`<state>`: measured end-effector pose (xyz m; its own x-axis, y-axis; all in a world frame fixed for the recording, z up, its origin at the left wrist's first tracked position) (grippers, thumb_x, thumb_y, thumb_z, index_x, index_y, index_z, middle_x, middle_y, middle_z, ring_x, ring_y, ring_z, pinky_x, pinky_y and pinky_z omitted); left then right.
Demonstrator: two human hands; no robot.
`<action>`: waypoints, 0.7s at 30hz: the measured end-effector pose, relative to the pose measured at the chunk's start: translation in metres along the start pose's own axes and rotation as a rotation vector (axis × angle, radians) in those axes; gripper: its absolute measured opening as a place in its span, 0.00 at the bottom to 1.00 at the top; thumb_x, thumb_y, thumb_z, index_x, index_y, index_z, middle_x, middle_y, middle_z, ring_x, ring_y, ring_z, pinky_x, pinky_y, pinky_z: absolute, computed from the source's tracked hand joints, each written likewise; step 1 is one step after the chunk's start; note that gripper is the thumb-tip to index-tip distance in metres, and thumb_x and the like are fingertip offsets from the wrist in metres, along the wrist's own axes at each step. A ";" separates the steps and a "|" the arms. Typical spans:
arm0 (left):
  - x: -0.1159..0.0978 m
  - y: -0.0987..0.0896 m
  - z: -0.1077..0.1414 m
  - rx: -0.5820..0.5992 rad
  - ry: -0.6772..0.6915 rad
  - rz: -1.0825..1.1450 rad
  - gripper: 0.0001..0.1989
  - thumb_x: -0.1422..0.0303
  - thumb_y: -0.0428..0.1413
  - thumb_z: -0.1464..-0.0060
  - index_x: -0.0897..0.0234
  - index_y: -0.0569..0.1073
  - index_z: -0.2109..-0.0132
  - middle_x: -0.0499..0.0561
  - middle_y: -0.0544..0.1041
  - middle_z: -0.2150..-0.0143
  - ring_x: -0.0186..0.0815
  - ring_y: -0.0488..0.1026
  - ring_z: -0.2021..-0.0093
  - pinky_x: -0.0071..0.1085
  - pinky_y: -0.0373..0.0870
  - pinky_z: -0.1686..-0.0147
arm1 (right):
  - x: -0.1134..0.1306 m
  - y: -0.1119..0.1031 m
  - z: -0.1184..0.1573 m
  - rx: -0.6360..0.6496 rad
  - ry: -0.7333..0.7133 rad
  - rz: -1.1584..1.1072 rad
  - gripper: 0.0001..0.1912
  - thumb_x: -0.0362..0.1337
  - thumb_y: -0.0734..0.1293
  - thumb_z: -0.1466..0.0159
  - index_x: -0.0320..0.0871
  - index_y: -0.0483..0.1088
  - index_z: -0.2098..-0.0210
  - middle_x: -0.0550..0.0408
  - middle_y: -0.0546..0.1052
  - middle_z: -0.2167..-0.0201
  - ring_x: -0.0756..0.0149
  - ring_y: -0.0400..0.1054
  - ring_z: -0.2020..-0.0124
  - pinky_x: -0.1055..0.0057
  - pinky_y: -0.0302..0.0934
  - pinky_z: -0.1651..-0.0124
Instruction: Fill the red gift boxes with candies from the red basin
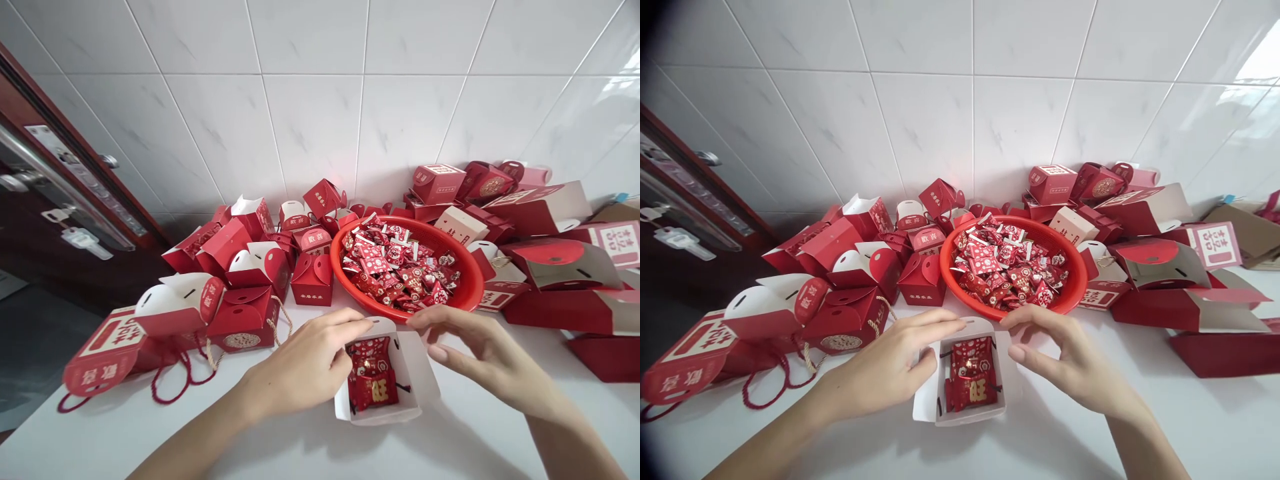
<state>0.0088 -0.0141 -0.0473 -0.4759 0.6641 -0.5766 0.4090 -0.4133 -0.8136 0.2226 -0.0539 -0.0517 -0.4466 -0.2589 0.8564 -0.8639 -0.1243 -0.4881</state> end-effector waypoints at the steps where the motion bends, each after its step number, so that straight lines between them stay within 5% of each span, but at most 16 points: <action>1: 0.001 0.001 -0.002 -0.010 0.013 0.022 0.32 0.83 0.46 0.45 0.64 0.73 0.35 0.54 0.77 0.40 0.40 0.74 0.40 0.35 0.70 0.39 | -0.009 0.004 0.006 -0.020 -0.003 -0.059 0.17 0.51 0.70 0.33 0.52 0.77 0.49 0.51 0.82 0.52 0.57 0.76 0.53 0.65 0.71 0.51; 6: 0.011 0.004 -0.008 -0.073 0.038 0.198 0.29 0.83 0.47 0.45 0.63 0.77 0.41 0.52 0.78 0.42 0.37 0.76 0.43 0.31 0.71 0.42 | -0.046 0.034 0.033 -0.102 -0.037 -0.360 0.39 0.63 0.71 0.39 0.57 0.66 0.34 0.47 0.69 0.32 0.44 0.65 0.34 0.53 0.65 0.36; 12: 0.026 0.011 -0.005 -0.149 -0.019 0.366 0.21 0.80 0.48 0.41 0.64 0.81 0.50 0.53 0.80 0.45 0.36 0.77 0.45 0.27 0.74 0.51 | -0.071 0.067 0.054 -0.099 0.063 -0.490 0.55 0.63 0.77 0.49 0.56 0.57 0.28 0.47 0.59 0.26 0.41 0.54 0.27 0.48 0.53 0.28; 15: 0.028 0.016 -0.002 -0.168 -0.062 0.394 0.18 0.76 0.48 0.38 0.62 0.82 0.54 0.53 0.80 0.44 0.36 0.78 0.47 0.26 0.74 0.56 | -0.079 0.078 0.061 -0.126 0.111 -0.453 0.58 0.61 0.79 0.49 0.54 0.54 0.26 0.46 0.57 0.25 0.41 0.52 0.26 0.46 0.49 0.27; 21: 0.018 0.027 0.008 -0.127 -0.121 0.407 0.16 0.68 0.50 0.34 0.58 0.82 0.49 0.54 0.76 0.39 0.41 0.74 0.39 0.33 0.73 0.44 | -0.081 0.095 0.067 -0.173 0.102 -0.466 0.53 0.54 0.78 0.44 0.53 0.54 0.26 0.45 0.67 0.31 0.43 0.64 0.33 0.49 0.61 0.33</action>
<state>0.0046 -0.0185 -0.0798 -0.3409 0.3828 -0.8586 0.6704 -0.5414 -0.5075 0.1925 -0.1084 -0.1786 -0.0176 -0.1180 0.9929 -0.9989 -0.0421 -0.0227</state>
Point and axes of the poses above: each hand's wrist, its own z-axis away from the middle knuckle, its own y-axis out of the palm, x = y × z, the point moved 6 cm from there along -z, towards the middle knuckle
